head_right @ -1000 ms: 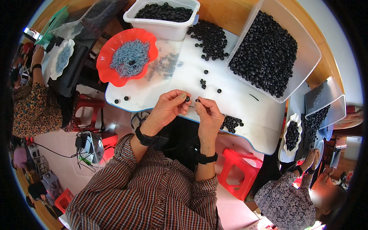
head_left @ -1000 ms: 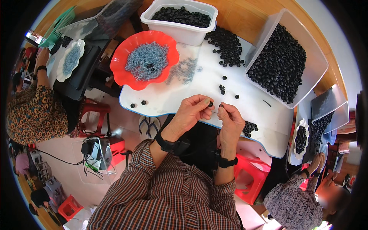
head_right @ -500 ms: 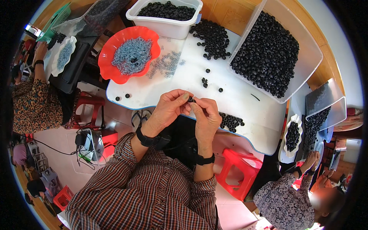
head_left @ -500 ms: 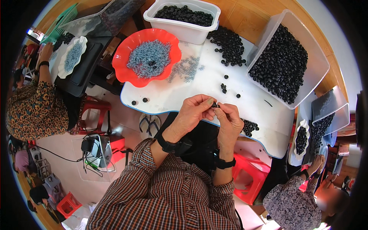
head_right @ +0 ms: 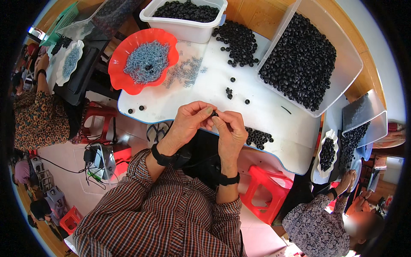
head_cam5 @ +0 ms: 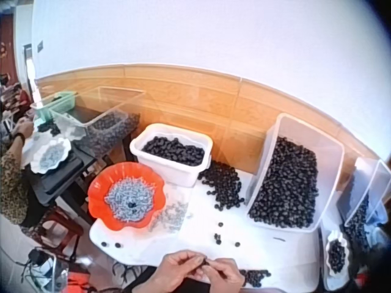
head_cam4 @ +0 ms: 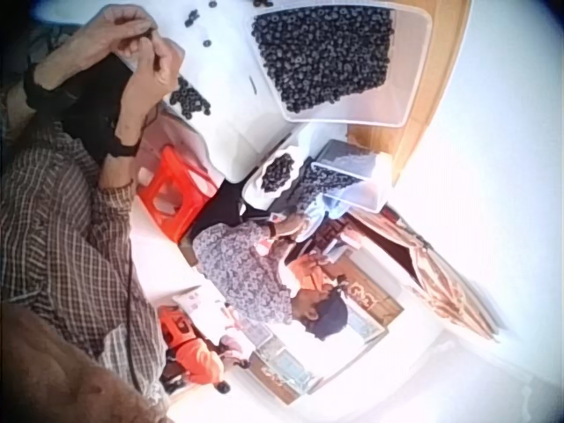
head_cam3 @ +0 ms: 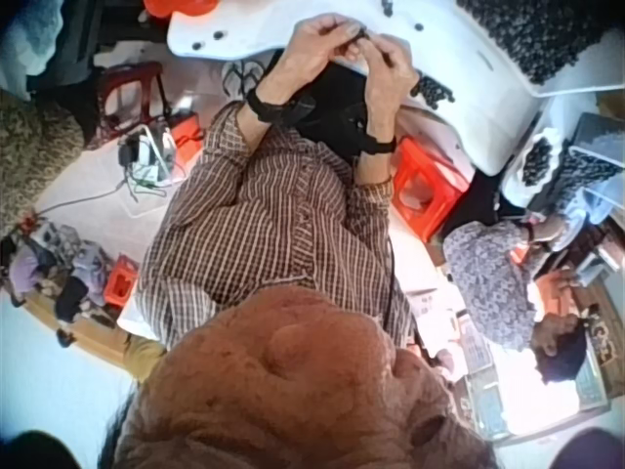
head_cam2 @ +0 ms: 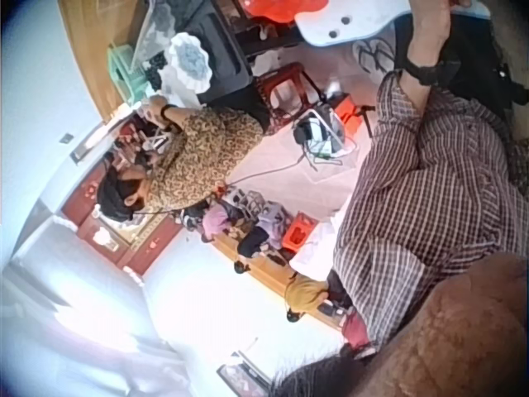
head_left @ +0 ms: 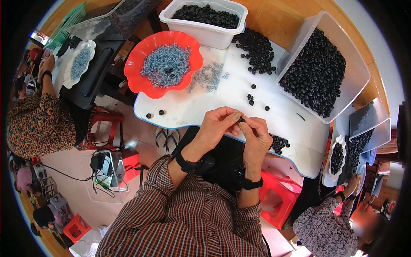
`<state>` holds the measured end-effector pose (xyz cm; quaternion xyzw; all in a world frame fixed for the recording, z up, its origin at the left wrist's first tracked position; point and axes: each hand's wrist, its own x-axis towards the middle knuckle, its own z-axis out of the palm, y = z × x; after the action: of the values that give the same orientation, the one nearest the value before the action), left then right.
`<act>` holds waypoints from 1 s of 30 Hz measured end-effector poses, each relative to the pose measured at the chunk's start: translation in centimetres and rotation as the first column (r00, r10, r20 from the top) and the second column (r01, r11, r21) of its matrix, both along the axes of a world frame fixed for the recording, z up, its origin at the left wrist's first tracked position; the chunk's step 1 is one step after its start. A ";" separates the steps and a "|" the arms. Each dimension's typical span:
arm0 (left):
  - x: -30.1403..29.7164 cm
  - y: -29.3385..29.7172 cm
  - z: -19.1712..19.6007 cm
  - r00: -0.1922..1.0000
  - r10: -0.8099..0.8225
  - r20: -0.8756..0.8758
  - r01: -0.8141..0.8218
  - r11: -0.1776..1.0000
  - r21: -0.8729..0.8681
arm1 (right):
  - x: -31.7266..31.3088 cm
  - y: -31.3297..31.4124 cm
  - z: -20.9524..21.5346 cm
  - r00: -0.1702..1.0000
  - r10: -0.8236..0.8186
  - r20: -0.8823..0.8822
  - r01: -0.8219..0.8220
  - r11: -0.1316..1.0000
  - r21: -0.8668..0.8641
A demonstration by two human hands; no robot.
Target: Inspecting and sorting small black spherical parts and small blue components at a workshop table.
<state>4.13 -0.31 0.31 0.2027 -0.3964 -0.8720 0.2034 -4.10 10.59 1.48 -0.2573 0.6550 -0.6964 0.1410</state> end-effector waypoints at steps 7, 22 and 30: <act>0.4 -0.2 1.2 0.999 0.035 0.040 -0.030 0.994 -0.106 | -0.2 -0.1 0.2 0.999 0.004 -0.049 -0.003 1.000 0.011; 1.3 -0.1 0.9 0.984 -0.015 0.175 0.030 0.996 -0.081 | 0.5 0.1 1.3 0.918 0.088 -0.386 0.010 0.969 0.247; 1.5 0.5 1.3 0.989 0.034 0.147 0.003 0.971 -0.241 | 0.6 0.1 2.3 0.906 0.133 -0.403 0.000 0.950 0.313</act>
<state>5.67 0.19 1.61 0.2448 -0.5117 -0.7982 0.2028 -3.52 10.65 3.76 -0.3981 0.7603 -0.5099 0.0593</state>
